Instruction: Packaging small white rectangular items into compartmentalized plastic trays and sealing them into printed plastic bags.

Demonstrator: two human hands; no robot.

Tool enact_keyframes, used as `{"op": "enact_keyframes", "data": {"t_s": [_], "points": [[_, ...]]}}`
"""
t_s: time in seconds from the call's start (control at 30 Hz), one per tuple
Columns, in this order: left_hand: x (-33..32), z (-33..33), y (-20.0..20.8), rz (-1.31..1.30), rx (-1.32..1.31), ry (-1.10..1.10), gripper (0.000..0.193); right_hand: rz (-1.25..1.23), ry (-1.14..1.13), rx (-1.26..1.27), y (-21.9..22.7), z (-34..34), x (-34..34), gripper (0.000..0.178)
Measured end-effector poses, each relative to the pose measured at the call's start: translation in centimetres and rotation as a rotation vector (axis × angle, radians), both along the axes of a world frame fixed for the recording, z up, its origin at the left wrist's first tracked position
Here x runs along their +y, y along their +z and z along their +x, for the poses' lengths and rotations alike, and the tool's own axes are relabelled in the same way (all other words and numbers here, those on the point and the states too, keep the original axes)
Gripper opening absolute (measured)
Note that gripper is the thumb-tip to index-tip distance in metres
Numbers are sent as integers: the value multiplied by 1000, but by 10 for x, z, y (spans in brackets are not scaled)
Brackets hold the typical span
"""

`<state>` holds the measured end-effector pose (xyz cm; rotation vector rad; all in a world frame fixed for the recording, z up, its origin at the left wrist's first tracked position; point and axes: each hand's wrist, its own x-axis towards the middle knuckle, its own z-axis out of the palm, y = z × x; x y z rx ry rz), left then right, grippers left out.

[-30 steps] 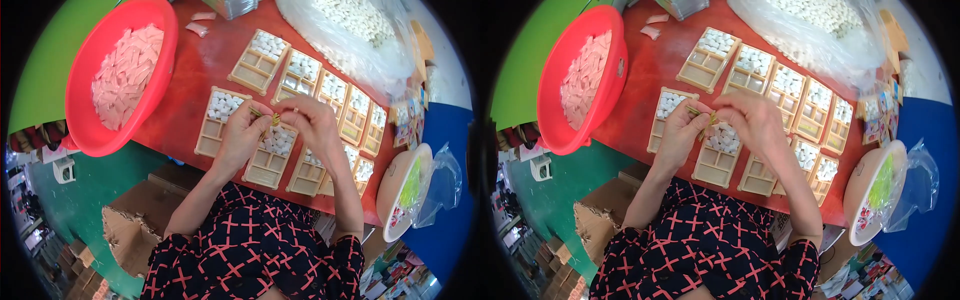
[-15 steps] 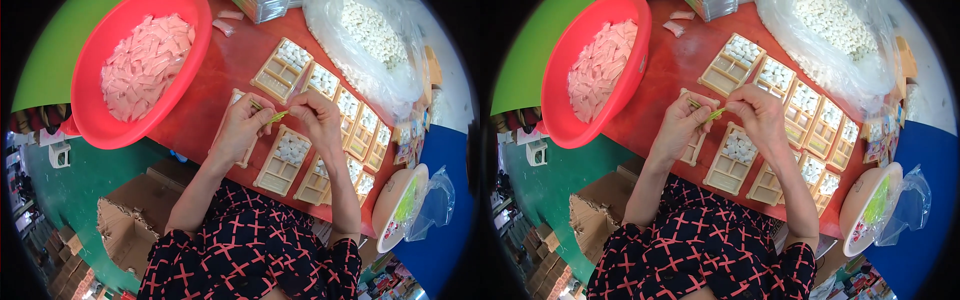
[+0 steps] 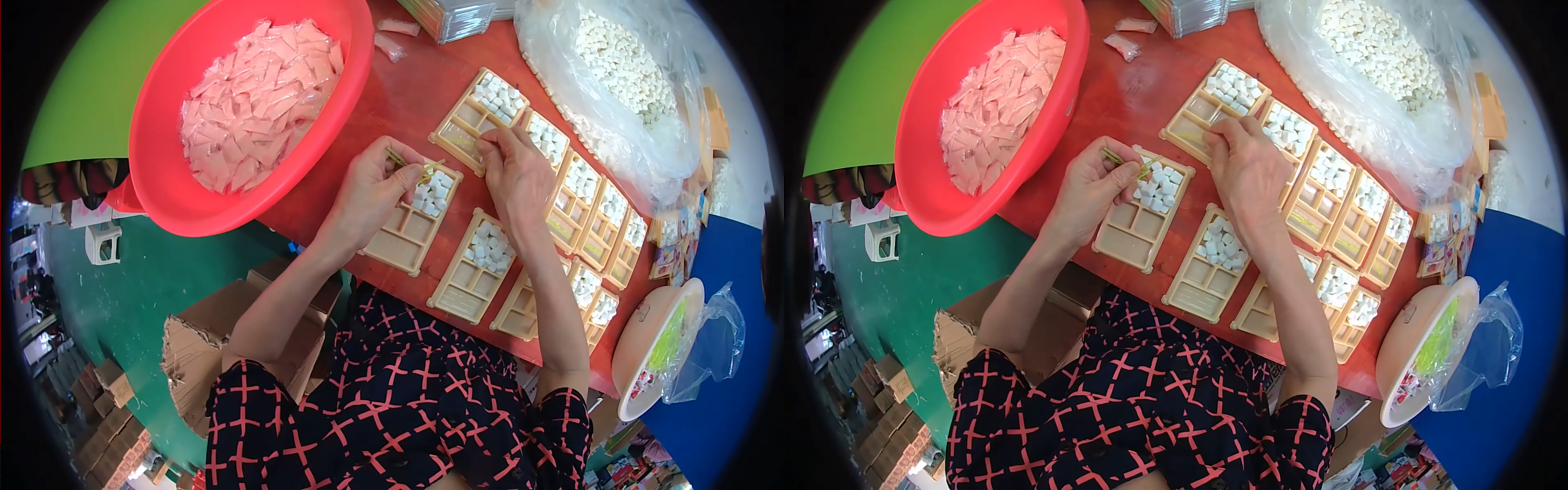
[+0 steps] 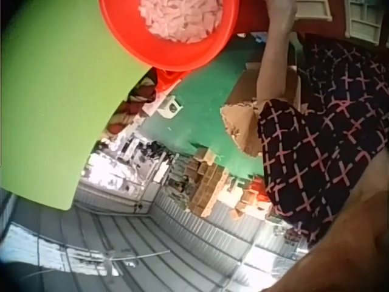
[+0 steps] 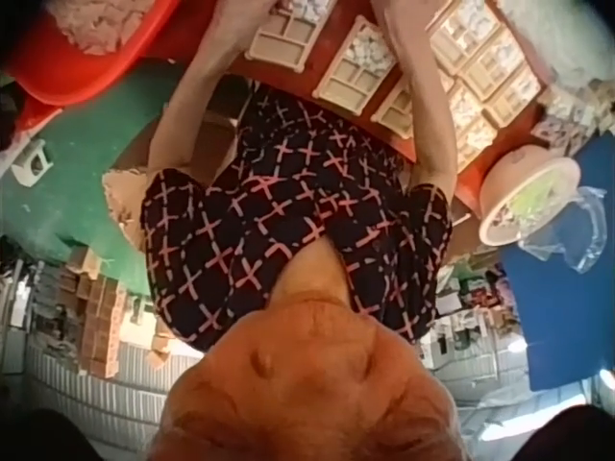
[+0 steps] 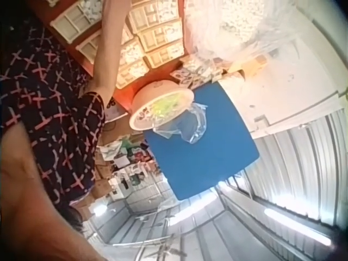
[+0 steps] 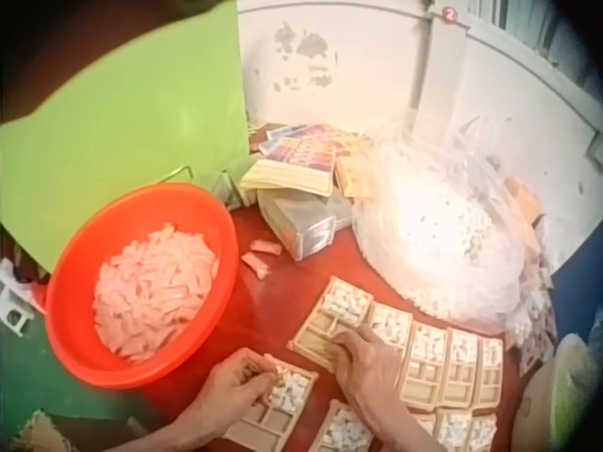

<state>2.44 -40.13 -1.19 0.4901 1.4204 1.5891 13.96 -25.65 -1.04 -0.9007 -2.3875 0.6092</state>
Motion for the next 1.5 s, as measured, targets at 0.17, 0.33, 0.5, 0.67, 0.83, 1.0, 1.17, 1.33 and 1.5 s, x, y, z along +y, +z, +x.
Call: {"op": "enact_keyframes", "data": {"t_s": [0.17,0.33,0.5,0.67,0.83,1.0,1.17,1.33,1.5], "points": [[-4,2,2,-22,57,-53,6,-237,297,125,30,5,-23,6],[-23,12,6,30,31,-46,5,1,370,-109,40,10,-55,6],[-66,10,2,-85,1,48,4,-72,287,-111,32,27,-83,13],[-68,26,8,-46,25,40,3,-33,369,131,28,15,-100,12],[-80,27,3,-90,9,3,4,85,399,-60,24,27,-100,10],[-92,24,-6,-86,-1,101,6,8,281,-148,9,32,-112,8],[-85,34,-4,-40,7,70,7,-45,250,-129,13,33,-114,7],[-70,51,3,-17,2,-46,3,1,428,62,16,46,-108,8],[-70,57,4,-69,-29,-160,5,-11,243,153,23,101,-96,14]]}}
